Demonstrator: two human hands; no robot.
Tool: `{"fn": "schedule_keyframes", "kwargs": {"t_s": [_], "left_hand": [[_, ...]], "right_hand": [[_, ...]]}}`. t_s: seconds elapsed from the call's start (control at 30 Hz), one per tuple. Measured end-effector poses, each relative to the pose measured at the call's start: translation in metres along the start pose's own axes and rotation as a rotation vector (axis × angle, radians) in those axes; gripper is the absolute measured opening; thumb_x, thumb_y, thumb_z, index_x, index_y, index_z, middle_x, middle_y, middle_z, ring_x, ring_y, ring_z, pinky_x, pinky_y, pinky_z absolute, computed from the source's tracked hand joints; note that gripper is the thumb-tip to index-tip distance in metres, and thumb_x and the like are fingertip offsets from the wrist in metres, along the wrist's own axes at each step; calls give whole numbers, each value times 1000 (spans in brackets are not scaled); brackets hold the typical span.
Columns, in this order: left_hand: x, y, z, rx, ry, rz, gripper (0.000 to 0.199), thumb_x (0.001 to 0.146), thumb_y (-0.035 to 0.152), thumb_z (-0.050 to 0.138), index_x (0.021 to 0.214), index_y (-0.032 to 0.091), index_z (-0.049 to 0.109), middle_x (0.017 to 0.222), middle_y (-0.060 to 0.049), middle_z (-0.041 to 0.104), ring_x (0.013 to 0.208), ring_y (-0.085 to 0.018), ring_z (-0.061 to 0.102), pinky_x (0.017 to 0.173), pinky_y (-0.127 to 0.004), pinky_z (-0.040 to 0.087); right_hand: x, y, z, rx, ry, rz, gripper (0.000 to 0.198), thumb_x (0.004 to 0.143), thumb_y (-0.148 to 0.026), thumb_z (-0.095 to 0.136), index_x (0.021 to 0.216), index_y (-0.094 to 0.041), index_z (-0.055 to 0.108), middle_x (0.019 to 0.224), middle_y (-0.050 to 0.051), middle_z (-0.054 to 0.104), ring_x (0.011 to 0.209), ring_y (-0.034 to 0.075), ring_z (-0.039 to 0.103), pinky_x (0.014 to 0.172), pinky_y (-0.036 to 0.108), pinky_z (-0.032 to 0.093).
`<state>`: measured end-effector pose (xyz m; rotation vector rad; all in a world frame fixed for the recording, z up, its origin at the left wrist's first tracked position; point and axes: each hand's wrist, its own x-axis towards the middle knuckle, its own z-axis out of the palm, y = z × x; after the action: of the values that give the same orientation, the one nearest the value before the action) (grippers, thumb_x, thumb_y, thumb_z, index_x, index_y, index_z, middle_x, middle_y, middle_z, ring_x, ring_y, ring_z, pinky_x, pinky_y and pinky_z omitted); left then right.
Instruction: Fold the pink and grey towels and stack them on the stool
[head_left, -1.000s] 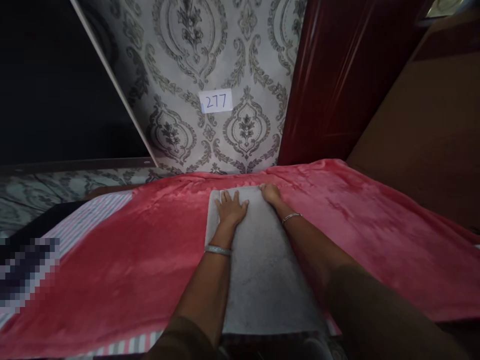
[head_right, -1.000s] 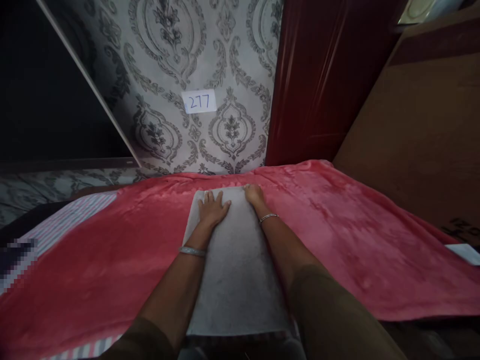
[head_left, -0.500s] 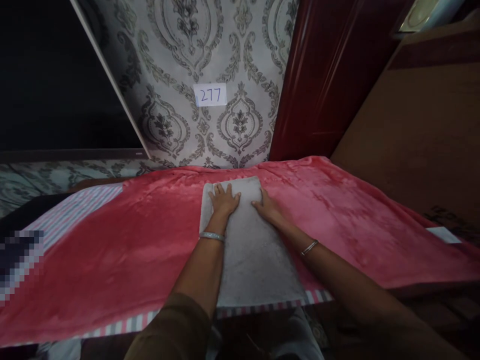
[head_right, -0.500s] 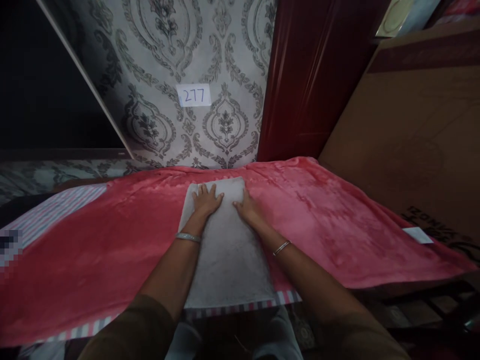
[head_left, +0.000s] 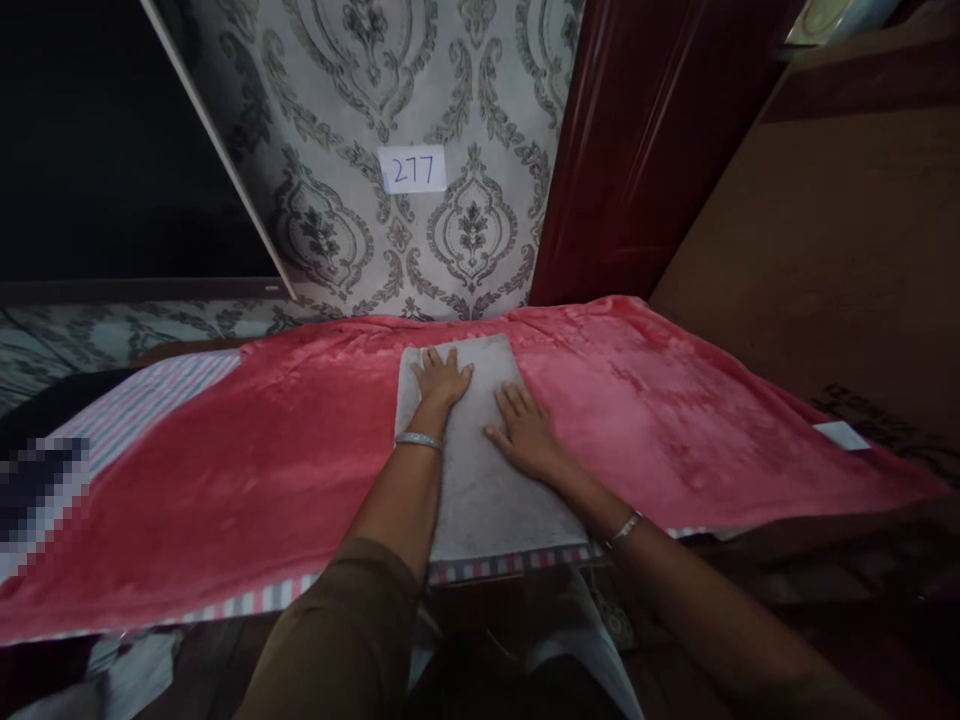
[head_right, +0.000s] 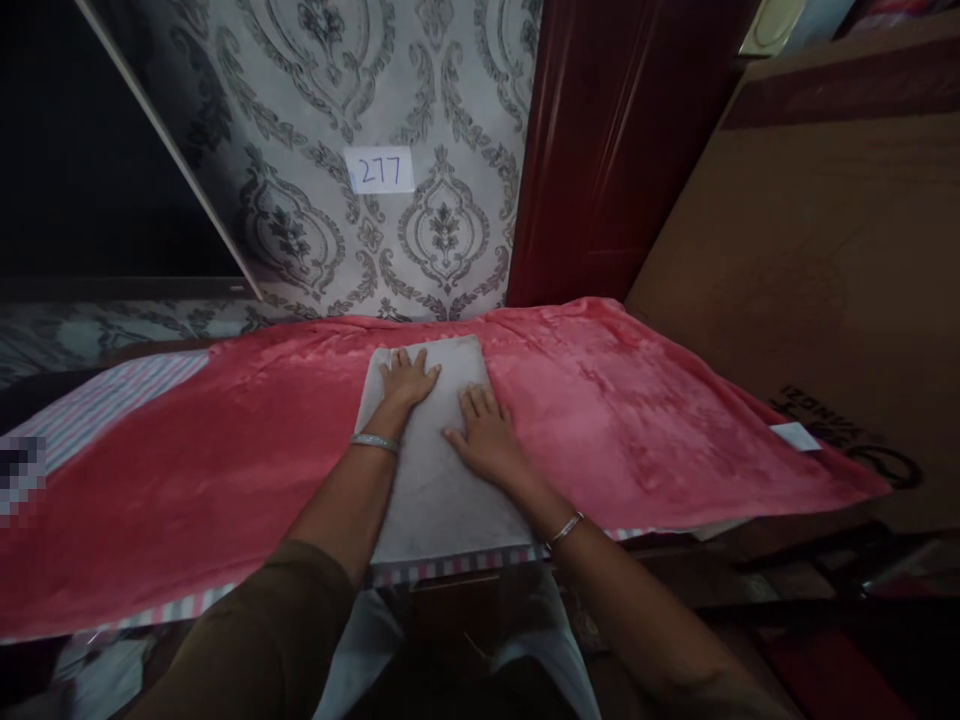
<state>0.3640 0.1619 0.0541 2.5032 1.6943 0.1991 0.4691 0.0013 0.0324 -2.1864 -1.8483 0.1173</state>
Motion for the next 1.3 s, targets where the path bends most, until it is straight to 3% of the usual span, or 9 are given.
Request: {"fn": "schedule_keyframes", "kwargs": {"t_s": [0.2,0.3,0.4,0.5,0.63,0.73,1.0,1.17,1.3], "left_hand": [[-3,2,-3,-10,9,7,70,98,58,29,159,22,33,167,-18,23,155,-35,17,122,-60,14],[-6,-1,-12,1,-62,28,70,99,58,26,160,24,28,169,-15,18,156,-33,12,123,-58,13],[-18,-15,-27,27,-145,86,68,100,57,27,160,25,28,170,-12,14,156,-32,10,123,-57,13],[-49,-38,-35,32,-99,163,68,101,57,31,161,24,26,170,-11,14,156,-32,12,124,-57,14],[-112,-72,-24,44,-73,448,67,101,55,36,161,28,24,170,-7,16,157,-26,10,126,-51,9],[-145,-91,-8,24,-98,490,63,102,51,36,161,31,23,171,-5,13,157,-25,8,125,-52,14],[-148,-98,3,-38,-12,466,57,104,42,39,159,29,30,169,-4,20,156,-23,14,125,-48,22],[-165,-118,-4,-101,10,536,49,103,27,36,152,29,46,166,-2,30,155,-20,21,125,-44,25],[-188,-144,-7,-60,12,639,57,98,10,34,147,33,51,166,1,29,154,-20,22,123,-45,31]], "right_hand": [[-9,0,10,-6,-8,10,74,101,-59,31,161,-16,26,169,11,16,155,31,11,121,52,22],[-7,0,8,3,1,6,74,101,-59,31,161,-17,26,169,11,17,155,31,13,120,53,23],[-8,-1,7,1,0,13,73,101,-59,31,161,-17,25,169,11,18,155,31,14,121,53,24],[-9,-1,8,0,-4,22,74,101,-57,32,161,-15,25,169,12,17,155,32,14,120,54,25],[-8,1,11,19,14,15,74,100,-57,33,161,-15,25,168,13,19,154,33,14,120,56,25],[-8,3,13,20,15,8,75,100,-57,35,161,-15,25,168,13,18,154,33,14,120,57,23],[-2,18,12,94,-26,-42,68,101,-47,42,159,-14,32,168,12,21,154,32,16,123,51,19],[-38,50,10,285,-22,-180,56,101,-37,35,154,-20,44,166,6,26,154,22,21,126,45,17],[-83,71,10,472,85,-156,59,100,-38,31,157,-23,38,165,2,31,152,19,27,126,43,21]]}}
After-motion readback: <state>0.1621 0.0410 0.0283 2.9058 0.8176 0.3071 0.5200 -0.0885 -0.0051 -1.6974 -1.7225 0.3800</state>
